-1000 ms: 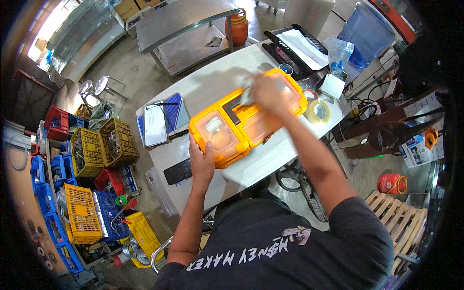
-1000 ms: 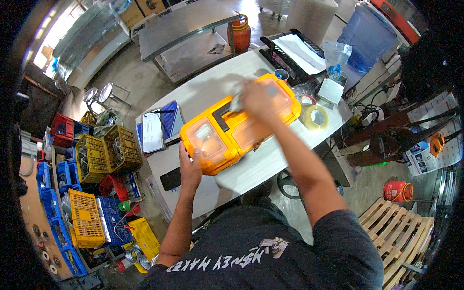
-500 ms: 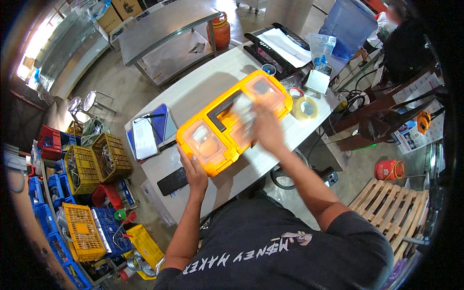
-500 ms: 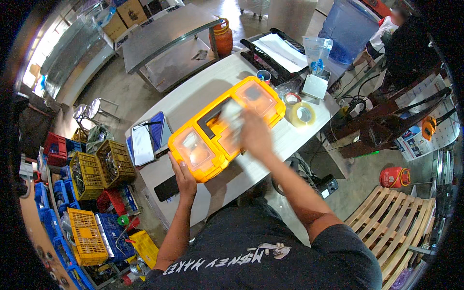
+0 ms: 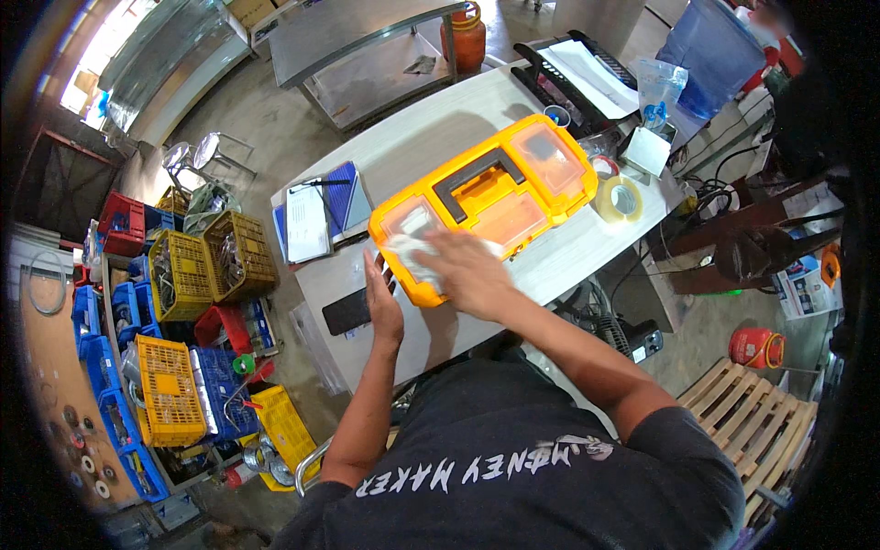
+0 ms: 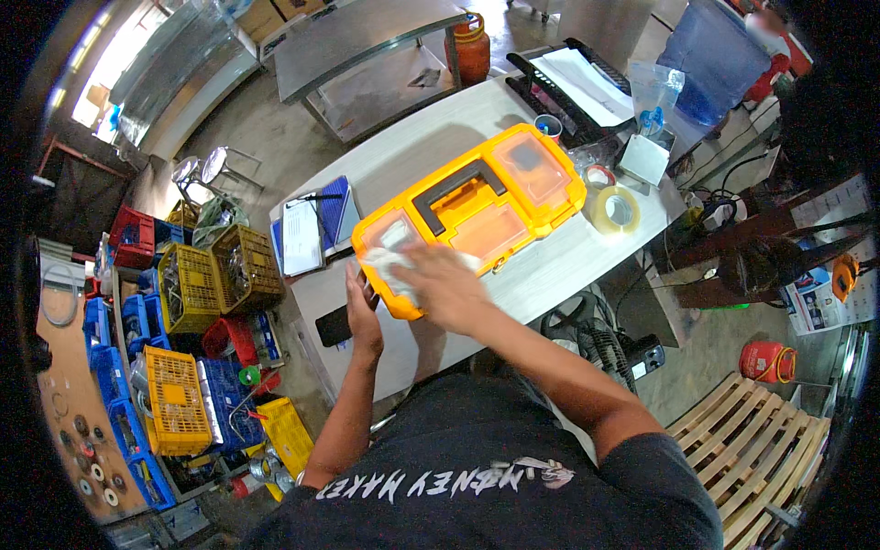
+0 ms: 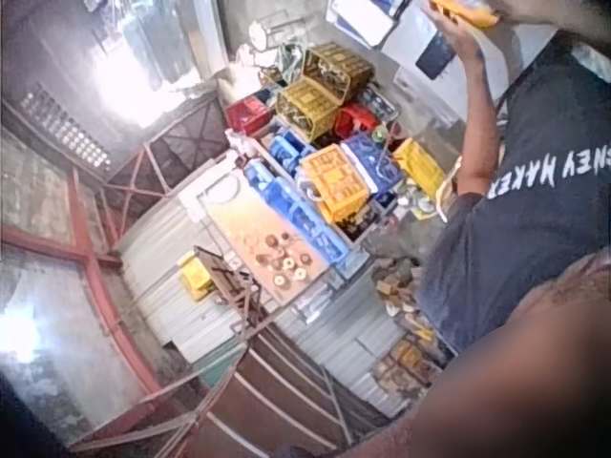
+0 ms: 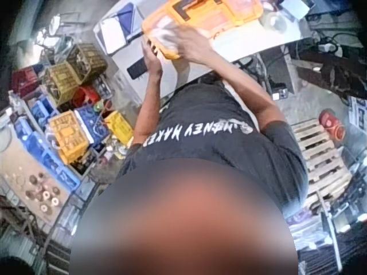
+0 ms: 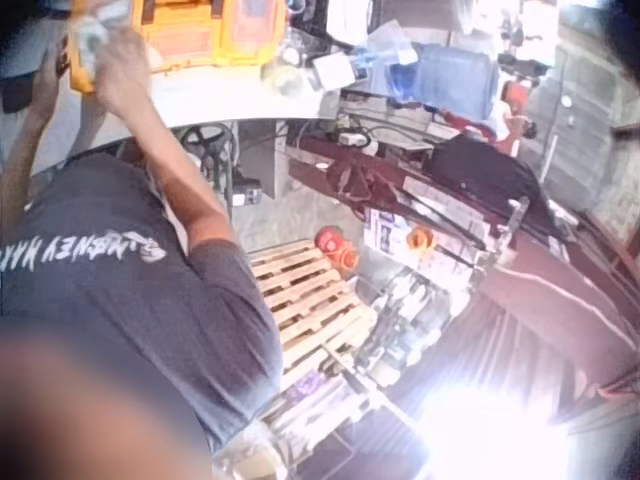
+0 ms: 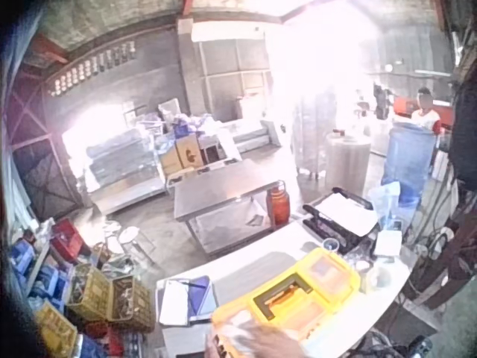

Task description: The person walks to a workbench, places a roll of tape on a chair, then picks up a yellow toolbox and wipes its exterior with a cloth. They open the toolbox, remove a set of keys, place them in a hanging bag, and then open the toolbox again to remove a screwdriver and a pen, placing them on the table.

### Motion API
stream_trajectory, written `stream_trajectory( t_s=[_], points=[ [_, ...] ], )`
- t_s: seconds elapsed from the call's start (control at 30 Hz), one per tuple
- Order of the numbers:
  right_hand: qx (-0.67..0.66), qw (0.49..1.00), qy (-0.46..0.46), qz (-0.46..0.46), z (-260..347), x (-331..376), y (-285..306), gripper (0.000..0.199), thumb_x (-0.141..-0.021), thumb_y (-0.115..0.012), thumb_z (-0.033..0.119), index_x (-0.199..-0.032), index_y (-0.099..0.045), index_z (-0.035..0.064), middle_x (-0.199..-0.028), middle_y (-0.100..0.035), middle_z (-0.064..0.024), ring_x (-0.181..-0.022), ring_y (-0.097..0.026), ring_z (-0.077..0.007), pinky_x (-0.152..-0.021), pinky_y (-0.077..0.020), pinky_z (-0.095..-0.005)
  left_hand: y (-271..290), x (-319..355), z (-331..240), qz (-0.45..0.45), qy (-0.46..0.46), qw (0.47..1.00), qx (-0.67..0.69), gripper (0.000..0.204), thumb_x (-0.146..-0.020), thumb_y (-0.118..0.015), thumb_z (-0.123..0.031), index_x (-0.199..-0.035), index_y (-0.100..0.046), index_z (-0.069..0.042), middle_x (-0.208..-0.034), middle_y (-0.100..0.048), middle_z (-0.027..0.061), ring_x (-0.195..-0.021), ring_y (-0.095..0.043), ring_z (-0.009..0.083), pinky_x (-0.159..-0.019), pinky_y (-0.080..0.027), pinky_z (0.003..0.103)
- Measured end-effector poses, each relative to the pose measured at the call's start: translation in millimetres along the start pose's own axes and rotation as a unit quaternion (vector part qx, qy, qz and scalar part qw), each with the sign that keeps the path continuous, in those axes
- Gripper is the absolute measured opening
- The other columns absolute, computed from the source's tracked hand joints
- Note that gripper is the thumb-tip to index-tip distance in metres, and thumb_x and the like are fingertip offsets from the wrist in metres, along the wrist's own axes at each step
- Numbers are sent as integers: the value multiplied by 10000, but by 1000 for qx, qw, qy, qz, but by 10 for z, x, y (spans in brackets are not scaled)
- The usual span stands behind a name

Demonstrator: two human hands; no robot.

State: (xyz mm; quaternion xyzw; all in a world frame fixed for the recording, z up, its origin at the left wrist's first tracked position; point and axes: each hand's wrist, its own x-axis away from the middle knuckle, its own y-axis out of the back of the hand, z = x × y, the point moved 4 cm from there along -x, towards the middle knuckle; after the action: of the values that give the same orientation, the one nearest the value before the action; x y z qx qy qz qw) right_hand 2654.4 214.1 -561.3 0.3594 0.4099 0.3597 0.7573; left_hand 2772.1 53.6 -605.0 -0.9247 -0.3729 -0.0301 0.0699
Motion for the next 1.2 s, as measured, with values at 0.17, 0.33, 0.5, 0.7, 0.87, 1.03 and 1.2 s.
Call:
stream_trajectory(
  t_s=[0.17, 0.33, 0.5, 0.7, 0.87, 1.03, 1.2],
  points=[
    [248, 932, -224, -140, -1593, 162, 967, 482, -971, -515, 180, -1441, -559, 83, -1513, -475, -277, -1431, -422, -424, -1192, -305, -572, 357, 164, -34, -82, 27, 989, -117, 545, -1140, -338, -375, -1551, -385, -19, -1456, -542, 203, -1270, -544, 261, -1093, -403, 364],
    [209, 966, -152, -1, -1045, -575, 229, 517, -990, -506, 209, -1460, -511, -5, -1482, -496, -305, -1399, -460, -452, -1191, -323, -557, 303, -13, -255, -111, -46, 978, -173, 470, -1138, -384, -328, -1433, -515, 14, -1350, -609, 190, -1225, -574, 265, -1062, -431, 367],
    [107, 994, 9, -7, -76, -115, -181, 495, -1017, -516, 310, -1477, -560, 134, -1600, -443, -175, -1504, -384, -338, -1261, -224, -504, -26, -455, -692, -75, -133, 974, -170, 410, -1129, -426, -288, -1293, -595, 47, -1246, -644, 149, -1138, -592, 237, -1028, -452, 358],
    [111, 980, -124, -113, -1415, -128, 794, 523, -930, -649, 179, -1439, -568, 94, -1498, -548, -173, -1414, -486, -335, -1204, -342, -481, -350, -644, -914, -42, -171, 960, -216, 316, -1087, -526, -220, -1220, -642, 43, -1169, -667, 136, -1087, -624, 212, -984, -475, 337],
    [-85, 923, -304, -218, -1601, -714, 633, 564, -798, -598, -5, -1351, -650, 96, -1242, -701, -211, -1157, -668, -373, -995, -529, -473, -591, -515, -884, 3, -194, 956, -221, 293, -1074, -551, -190, -1219, -640, 47, -1171, -670, 135, -1058, -636, 207, -968, -486, 337],
    [-161, 982, -87, -54, -178, -465, -282, 455, -774, -685, 75, -1223, -734, 129, -1103, -744, -157, -1021, -704, -333, -932, -536, -455, -651, -536, -999, -4, -213, 947, -240, 276, -1058, -579, -185, -1216, -653, 30, -1133, -686, 110, -1040, -625, 185, -941, -485, 326],
    [-136, 979, 46, -144, -459, 350, 295, 477, -786, -647, -10, -1247, -699, 100, -1246, -690, -141, -1257, -601, -325, -1109, -434, -472, -458, -610, -1179, -32, -258, 929, -265, 268, -1052, -586, -162, -1232, -656, 25, -1151, -687, 98, -1032, -629, 171, -927, -489, 310]
  ],
)
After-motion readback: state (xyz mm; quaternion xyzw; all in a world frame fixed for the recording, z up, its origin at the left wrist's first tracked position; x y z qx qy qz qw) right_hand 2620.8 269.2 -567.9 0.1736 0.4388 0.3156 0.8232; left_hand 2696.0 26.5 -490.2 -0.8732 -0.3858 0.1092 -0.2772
